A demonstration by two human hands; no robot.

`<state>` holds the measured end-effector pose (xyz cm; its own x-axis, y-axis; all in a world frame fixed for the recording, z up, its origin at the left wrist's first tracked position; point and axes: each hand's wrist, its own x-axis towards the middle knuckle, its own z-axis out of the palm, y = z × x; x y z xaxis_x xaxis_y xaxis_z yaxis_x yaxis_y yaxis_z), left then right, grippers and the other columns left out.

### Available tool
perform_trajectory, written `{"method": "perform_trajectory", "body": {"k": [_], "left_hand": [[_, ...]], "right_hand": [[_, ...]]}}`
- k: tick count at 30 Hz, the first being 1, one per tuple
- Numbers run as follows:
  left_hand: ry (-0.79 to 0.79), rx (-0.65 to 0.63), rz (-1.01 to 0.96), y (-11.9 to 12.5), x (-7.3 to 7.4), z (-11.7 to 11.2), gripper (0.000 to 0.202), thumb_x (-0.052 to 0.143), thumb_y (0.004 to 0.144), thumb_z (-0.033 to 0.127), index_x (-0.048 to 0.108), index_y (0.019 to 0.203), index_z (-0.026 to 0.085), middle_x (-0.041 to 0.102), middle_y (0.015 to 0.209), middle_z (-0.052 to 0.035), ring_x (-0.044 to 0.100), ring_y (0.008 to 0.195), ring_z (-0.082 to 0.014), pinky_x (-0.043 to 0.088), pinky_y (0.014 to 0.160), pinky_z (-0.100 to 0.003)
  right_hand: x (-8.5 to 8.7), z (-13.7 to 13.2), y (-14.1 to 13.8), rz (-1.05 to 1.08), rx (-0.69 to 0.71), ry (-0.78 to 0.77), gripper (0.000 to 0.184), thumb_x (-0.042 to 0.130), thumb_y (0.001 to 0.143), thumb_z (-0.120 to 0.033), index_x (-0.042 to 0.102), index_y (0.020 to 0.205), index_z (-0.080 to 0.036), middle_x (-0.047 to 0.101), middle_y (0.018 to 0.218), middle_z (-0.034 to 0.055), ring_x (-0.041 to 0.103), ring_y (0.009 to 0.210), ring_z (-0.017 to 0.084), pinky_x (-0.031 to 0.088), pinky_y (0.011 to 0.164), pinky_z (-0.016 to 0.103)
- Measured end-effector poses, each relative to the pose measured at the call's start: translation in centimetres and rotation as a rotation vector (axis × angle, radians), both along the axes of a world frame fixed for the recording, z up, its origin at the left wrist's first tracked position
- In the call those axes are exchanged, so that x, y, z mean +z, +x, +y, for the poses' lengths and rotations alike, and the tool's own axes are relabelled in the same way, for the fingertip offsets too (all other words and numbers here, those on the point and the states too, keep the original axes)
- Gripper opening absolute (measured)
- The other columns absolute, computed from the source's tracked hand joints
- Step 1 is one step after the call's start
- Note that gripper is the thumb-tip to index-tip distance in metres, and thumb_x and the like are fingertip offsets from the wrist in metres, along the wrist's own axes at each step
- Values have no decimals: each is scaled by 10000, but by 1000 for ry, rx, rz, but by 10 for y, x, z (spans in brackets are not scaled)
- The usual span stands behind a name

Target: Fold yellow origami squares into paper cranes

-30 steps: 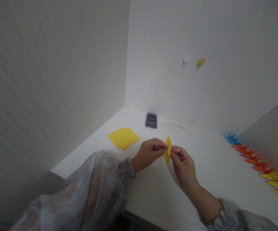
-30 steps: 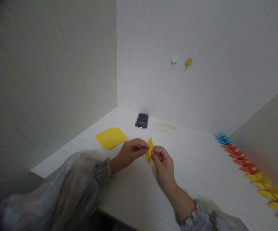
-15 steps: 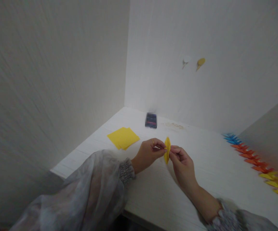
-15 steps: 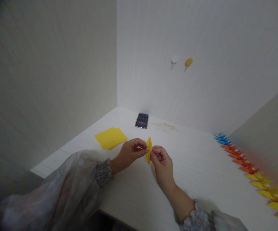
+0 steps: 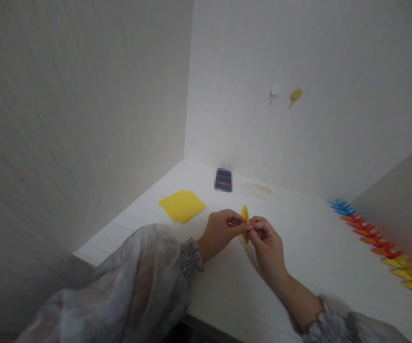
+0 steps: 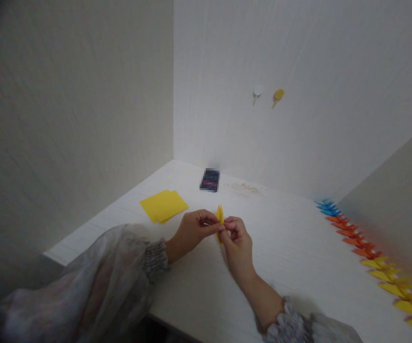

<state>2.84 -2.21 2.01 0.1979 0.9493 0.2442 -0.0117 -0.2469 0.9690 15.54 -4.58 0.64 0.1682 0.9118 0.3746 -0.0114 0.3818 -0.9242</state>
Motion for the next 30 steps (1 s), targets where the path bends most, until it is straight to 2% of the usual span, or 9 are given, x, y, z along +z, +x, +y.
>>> {"method": "perform_trajectory", "body": {"k": [4,8,14,19,26,30], "left_hand": [[-80,-30,-76,-1,-3,4,226,698,570,299,620,708,137,645,684,-30,586,629,-128,463,607,-242],[-159,-91,-189,-1,-2,4,218,697,574,269,606,713,128,632,676,-18,574,623,-110,457,633,-245],[-188,-125,-336,0,3,3,261,705,551,173,533,744,136,602,681,12,565,625,-80,457,634,-224],[-180,-143,-362,-1,2,4,332,694,562,139,444,780,161,602,667,28,571,606,-74,444,607,-208],[-187,-145,-343,-2,4,3,368,699,560,144,400,773,167,608,671,35,574,604,-74,441,625,-220],[-186,-164,-370,-3,7,2,372,701,562,147,383,755,167,606,652,42,570,595,-70,431,619,-214]], "right_hand": [[0,-1,1,11,17,-14,101,647,676,-230,560,648,-187,491,851,6,485,754,127,400,651,258],[1,-1,2,112,57,-41,82,647,679,-209,576,644,-191,508,850,0,496,779,126,403,692,260],[2,-1,3,252,104,-117,98,678,640,-199,599,698,-202,558,841,5,519,801,137,406,737,281],[5,-2,2,275,109,-160,207,700,611,-206,589,786,-215,566,715,-12,520,687,118,413,652,255],[7,-3,0,219,140,-193,204,689,628,-252,610,808,-194,602,761,17,540,728,151,423,700,298],[7,-4,0,204,113,-226,194,705,604,-278,623,755,-187,616,730,16,544,696,154,422,685,305]]}}
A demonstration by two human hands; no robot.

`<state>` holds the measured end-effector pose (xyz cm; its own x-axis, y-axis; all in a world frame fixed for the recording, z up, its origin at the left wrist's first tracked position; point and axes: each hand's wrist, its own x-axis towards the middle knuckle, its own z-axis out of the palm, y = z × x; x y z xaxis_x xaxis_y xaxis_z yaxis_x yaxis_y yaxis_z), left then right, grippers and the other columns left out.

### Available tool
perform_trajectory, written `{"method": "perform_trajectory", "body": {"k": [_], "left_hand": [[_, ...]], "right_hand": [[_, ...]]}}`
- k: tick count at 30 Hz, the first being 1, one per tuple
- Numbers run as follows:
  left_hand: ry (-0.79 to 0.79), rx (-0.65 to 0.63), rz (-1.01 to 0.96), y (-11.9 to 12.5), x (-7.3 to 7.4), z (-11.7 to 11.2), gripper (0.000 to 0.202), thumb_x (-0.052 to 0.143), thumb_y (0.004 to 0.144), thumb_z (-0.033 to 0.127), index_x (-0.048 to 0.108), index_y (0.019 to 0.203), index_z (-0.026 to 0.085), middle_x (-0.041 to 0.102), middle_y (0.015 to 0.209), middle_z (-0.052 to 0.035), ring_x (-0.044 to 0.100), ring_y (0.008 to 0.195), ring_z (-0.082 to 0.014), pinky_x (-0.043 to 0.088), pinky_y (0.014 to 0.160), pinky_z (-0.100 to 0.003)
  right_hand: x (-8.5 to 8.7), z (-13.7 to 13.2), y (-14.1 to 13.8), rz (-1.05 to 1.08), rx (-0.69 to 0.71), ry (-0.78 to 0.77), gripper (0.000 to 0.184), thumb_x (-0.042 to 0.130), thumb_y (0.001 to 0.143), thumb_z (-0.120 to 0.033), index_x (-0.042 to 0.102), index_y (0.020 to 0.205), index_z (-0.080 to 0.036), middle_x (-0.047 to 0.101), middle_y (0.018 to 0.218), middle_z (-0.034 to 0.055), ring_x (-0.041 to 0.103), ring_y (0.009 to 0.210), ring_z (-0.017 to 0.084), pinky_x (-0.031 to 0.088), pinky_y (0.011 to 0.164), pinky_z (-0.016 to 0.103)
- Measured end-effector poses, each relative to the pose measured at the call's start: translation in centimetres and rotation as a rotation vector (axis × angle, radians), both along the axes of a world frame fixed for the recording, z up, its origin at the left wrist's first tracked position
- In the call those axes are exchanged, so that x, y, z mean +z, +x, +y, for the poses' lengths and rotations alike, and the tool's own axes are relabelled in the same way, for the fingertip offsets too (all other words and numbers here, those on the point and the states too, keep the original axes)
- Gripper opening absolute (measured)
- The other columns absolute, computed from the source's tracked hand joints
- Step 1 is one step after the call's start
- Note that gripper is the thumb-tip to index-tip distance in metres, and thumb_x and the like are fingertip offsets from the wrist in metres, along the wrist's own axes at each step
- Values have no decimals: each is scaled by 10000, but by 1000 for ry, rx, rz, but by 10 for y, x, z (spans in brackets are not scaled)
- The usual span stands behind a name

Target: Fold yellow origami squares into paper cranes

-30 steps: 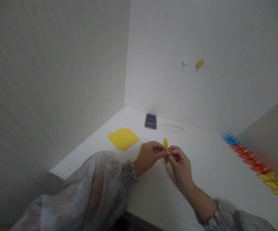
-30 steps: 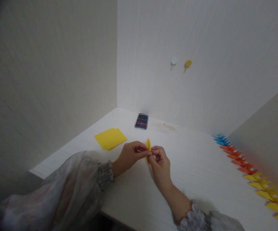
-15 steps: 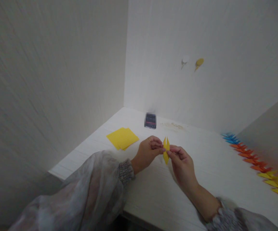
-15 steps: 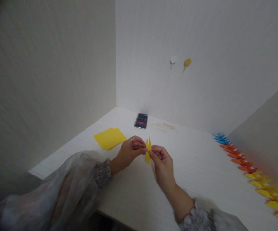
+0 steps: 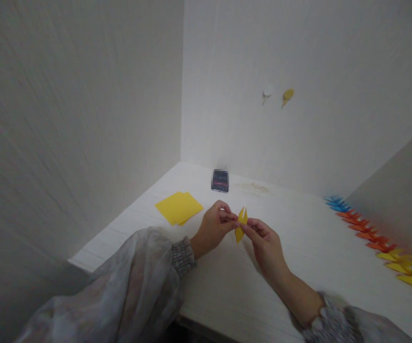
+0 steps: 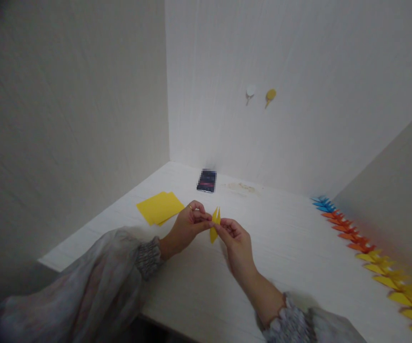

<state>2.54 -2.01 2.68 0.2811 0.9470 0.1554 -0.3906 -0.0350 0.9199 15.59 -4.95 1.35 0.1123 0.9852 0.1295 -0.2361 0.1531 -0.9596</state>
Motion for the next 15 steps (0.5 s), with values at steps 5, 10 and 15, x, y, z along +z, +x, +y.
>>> {"method": "perform_trajectory", "body": {"k": [5,10,15], "left_hand": [[-2,-32,-16,-1,-2,1,398,715,544,150,371,745,171,611,658,44,571,597,-74,427,627,-224],[-53,-59,-75,0,-4,2,432,725,515,132,357,738,174,617,645,48,572,584,-75,423,625,-222],[-106,-99,-149,0,-2,0,458,727,500,112,342,740,176,621,633,49,569,551,-73,414,599,-212]], "right_hand": [[1,-1,1,-4,-39,-3,184,720,579,-283,623,697,-180,618,689,14,541,659,151,419,624,287],[3,-2,0,26,-37,-18,169,739,548,-254,632,657,-183,615,653,-2,534,636,141,405,615,278],[6,-6,-1,54,-11,-32,128,724,568,-235,633,647,-191,617,650,-12,530,643,135,391,637,278]]}}
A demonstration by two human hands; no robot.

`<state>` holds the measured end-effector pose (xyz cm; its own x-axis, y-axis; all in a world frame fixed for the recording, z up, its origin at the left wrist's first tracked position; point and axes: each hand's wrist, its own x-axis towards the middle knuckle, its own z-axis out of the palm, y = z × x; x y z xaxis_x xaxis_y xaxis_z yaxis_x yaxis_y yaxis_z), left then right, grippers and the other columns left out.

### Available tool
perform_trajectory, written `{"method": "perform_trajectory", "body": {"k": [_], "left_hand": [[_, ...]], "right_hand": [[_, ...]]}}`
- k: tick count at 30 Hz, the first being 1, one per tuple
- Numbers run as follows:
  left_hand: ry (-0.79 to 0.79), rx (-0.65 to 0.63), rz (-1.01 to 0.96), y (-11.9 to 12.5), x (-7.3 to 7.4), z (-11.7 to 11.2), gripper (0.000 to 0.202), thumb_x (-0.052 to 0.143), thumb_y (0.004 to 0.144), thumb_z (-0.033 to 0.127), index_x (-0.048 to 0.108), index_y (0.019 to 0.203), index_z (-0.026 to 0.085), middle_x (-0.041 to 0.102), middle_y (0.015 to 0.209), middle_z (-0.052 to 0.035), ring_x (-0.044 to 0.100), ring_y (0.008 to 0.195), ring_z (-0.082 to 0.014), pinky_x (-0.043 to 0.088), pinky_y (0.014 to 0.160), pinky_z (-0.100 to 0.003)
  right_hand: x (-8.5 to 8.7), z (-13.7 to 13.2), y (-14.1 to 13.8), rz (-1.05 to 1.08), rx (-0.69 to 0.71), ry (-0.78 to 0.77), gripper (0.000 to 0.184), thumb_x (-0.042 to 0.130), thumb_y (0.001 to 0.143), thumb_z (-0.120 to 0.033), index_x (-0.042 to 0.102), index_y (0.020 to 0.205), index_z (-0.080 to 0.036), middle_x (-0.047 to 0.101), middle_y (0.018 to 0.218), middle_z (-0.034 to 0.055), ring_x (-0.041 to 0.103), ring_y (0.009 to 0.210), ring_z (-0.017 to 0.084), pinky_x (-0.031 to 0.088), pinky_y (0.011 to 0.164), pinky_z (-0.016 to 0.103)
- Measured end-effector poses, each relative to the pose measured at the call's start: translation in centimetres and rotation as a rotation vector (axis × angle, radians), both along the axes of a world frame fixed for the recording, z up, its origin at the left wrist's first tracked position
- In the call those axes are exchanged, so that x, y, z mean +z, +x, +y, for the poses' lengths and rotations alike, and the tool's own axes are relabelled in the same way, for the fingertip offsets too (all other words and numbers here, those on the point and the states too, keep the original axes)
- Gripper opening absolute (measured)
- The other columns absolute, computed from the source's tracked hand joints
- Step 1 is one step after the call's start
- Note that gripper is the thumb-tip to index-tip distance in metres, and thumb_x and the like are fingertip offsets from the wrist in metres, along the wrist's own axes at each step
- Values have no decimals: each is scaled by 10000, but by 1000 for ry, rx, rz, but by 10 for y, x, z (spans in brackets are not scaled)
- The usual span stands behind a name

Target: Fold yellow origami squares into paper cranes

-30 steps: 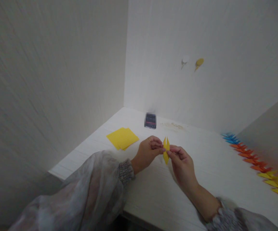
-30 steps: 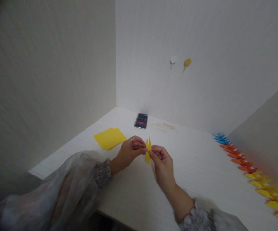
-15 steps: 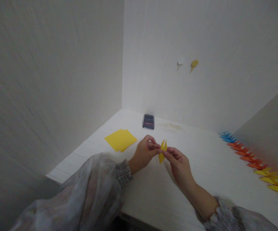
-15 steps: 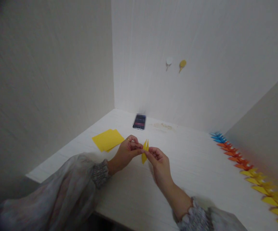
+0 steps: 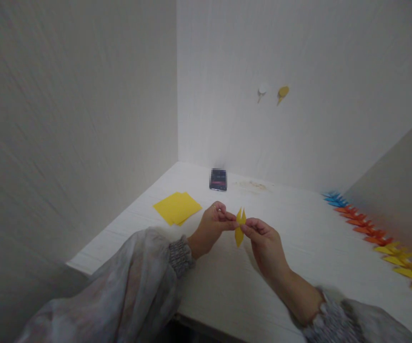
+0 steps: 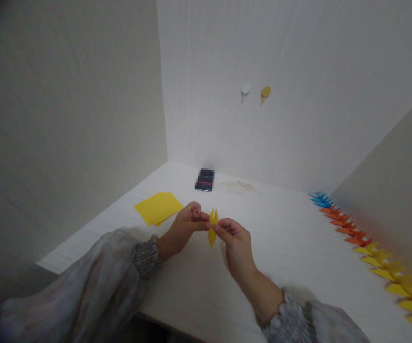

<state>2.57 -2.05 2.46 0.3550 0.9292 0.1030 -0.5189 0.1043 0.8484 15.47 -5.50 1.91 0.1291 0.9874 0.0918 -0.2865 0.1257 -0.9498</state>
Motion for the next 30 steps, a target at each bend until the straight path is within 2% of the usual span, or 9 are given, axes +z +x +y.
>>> {"method": "perform_trajectory", "body": {"k": [9,14,23,30], "left_hand": [[64,-10,129,-2,0,1,438,722,546,171,359,790,174,601,667,43,567,586,-68,428,613,-219],[87,-16,188,-1,0,0,501,749,505,179,366,828,175,610,693,31,564,569,-70,431,576,-208],[15,-5,134,-4,-2,3,452,739,511,133,389,796,165,597,601,58,583,556,-80,457,609,-226],[8,-42,145,-3,1,1,432,729,540,162,407,829,164,617,620,39,583,570,-87,443,627,-236]], "right_hand": [[-4,5,3,-10,-32,-21,120,724,556,-227,644,638,-191,633,647,-3,546,636,146,404,644,292],[-7,5,1,-10,-61,-3,95,723,557,-213,650,617,-200,639,622,-11,551,606,136,414,640,290],[-10,6,4,-32,-27,5,105,730,550,-210,649,613,-190,624,631,1,554,636,150,431,634,295],[-11,6,5,-85,-10,114,53,695,603,-220,651,632,-211,592,649,-2,529,662,149,431,634,280]]}}
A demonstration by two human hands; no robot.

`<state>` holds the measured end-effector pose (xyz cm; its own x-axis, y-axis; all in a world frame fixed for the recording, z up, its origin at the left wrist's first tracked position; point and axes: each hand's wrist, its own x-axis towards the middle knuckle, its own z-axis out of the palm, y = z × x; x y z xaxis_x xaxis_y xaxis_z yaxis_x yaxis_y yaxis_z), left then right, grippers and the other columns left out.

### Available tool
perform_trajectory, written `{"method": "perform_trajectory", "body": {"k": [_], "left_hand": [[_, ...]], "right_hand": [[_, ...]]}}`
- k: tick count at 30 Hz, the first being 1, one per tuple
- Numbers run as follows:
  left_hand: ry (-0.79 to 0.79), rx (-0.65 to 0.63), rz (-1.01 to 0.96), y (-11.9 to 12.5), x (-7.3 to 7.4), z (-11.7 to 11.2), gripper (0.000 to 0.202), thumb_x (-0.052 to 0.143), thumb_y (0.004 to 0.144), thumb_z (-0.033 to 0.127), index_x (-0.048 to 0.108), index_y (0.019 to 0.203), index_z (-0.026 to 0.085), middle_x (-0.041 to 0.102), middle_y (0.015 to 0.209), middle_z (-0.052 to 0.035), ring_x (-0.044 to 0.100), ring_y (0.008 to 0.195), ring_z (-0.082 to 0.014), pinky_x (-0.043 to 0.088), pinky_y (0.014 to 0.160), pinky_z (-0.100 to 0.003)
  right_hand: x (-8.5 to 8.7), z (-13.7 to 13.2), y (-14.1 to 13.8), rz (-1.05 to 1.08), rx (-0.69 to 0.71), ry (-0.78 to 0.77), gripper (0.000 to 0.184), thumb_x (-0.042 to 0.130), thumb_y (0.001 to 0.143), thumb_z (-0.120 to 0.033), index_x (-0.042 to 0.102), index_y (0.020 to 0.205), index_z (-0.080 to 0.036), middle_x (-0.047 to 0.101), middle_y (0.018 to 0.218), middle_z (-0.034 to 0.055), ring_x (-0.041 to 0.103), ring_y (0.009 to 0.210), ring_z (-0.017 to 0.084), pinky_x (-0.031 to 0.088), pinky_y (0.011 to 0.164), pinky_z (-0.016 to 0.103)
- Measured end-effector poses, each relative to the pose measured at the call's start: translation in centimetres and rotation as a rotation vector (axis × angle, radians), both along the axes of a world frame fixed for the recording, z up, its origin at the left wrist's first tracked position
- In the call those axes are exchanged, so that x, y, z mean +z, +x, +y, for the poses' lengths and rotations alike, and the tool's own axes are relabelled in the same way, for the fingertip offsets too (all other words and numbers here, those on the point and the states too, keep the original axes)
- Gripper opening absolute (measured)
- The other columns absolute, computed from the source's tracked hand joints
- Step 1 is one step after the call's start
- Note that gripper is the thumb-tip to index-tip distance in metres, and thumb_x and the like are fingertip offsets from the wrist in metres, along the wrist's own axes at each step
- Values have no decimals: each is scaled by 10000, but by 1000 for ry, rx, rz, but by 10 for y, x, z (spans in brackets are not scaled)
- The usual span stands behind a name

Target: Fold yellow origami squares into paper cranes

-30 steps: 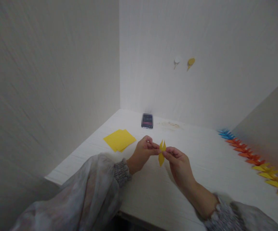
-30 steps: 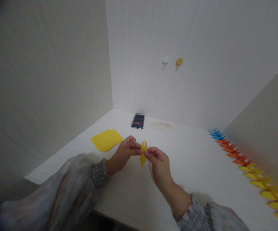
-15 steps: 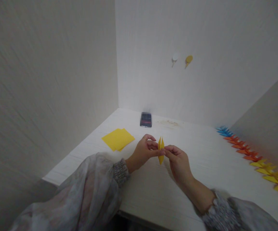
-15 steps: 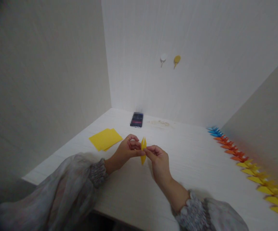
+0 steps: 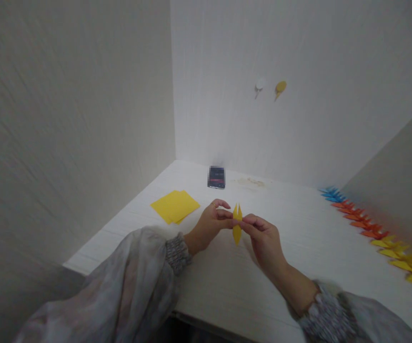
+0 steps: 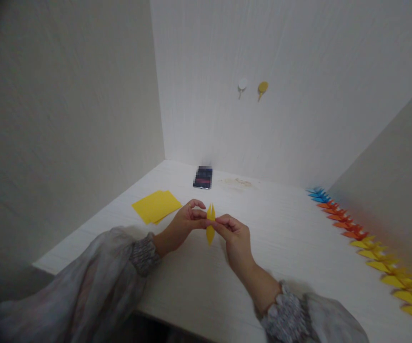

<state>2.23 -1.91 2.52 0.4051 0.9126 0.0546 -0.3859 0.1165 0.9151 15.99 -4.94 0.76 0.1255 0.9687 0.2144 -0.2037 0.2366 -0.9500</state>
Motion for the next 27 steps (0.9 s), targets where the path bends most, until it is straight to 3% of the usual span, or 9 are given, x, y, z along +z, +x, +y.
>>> {"method": "perform_trajectory", "body": {"k": [9,16,21,27], "left_hand": [[16,14,-4,1,1,-2,453,743,521,176,398,815,168,624,650,30,592,613,-96,435,649,-244],[72,65,26,0,-2,1,443,734,536,184,378,799,167,608,598,46,561,554,-76,411,581,-201],[118,61,81,-1,-4,1,459,735,542,236,355,794,180,582,572,62,528,501,-64,391,529,-186],[165,28,126,-1,-8,0,442,727,551,272,360,781,183,558,561,70,516,500,-68,388,526,-193]], "right_hand": [[6,-6,-6,-57,-66,68,42,660,648,-225,626,633,-204,537,645,-21,486,642,124,393,609,256],[3,-4,-3,-129,9,127,36,629,687,-204,621,652,-208,540,705,-8,493,712,135,390,666,264],[5,-2,-4,-127,-14,42,85,647,673,-247,634,749,-211,582,719,0,508,705,146,399,675,281],[8,-1,-6,-110,-10,-7,88,659,656,-273,631,658,-190,576,648,-13,500,645,128,386,633,262]]}}
